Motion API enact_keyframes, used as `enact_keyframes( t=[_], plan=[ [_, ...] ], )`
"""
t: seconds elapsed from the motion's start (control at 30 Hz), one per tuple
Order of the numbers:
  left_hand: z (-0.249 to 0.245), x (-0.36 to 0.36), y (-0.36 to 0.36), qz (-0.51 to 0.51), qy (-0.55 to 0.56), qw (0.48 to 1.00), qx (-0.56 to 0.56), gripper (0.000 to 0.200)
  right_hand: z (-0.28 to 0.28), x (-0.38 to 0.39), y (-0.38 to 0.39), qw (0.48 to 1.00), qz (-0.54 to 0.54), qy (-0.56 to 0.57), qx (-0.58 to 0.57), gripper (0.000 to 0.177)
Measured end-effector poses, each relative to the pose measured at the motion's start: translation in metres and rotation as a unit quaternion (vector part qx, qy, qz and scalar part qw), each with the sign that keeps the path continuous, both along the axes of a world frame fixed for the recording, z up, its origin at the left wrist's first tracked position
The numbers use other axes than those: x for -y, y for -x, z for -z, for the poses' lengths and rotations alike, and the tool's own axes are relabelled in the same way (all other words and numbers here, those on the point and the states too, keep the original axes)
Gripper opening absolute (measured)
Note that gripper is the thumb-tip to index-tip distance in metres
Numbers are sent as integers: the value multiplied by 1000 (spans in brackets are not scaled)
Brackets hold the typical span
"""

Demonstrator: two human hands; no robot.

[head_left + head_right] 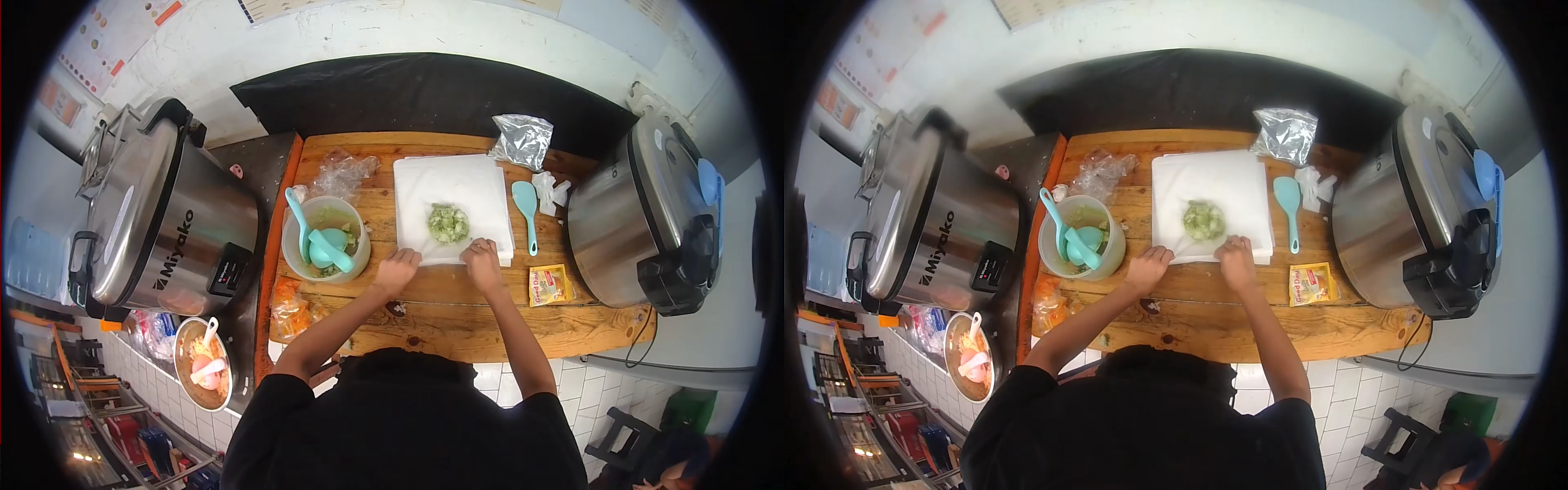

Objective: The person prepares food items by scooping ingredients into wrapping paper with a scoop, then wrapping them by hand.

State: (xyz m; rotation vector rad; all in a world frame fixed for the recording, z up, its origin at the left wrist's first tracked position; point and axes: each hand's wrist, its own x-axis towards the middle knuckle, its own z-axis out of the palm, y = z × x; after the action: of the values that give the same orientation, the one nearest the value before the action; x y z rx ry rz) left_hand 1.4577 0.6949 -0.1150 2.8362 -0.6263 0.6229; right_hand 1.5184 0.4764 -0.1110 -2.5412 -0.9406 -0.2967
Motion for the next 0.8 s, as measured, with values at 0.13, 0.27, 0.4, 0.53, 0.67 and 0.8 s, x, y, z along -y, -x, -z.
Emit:
enact_keyframes(
  t=[0.13,0.27,0.4,0.53,0.67,0.8],
  plan=[
    [-4,-2,16,-17,-4,999,-28,10,-9,-5,21,998,9,-27,-63,5],
    [-11,-5,32,-11,-8,999,-53,7,-13,-8,40,996,26,-31,-80,5],
    [-16,-5,32,-4,-24,997,-74,4,-18,-8,42,992,53,-17,-111,12],
    [-24,-5,27,-15,-35,994,-105,5,-39,-7,37,975,85,55,-199,15],
    [-29,-4,18,-39,-7,992,-121,9,-33,-4,29,985,77,25,-150,14],
    [-34,11,12,-9,67,996,-56,17,-24,-9,26,988,78,-21,-129,8]
  ],
)
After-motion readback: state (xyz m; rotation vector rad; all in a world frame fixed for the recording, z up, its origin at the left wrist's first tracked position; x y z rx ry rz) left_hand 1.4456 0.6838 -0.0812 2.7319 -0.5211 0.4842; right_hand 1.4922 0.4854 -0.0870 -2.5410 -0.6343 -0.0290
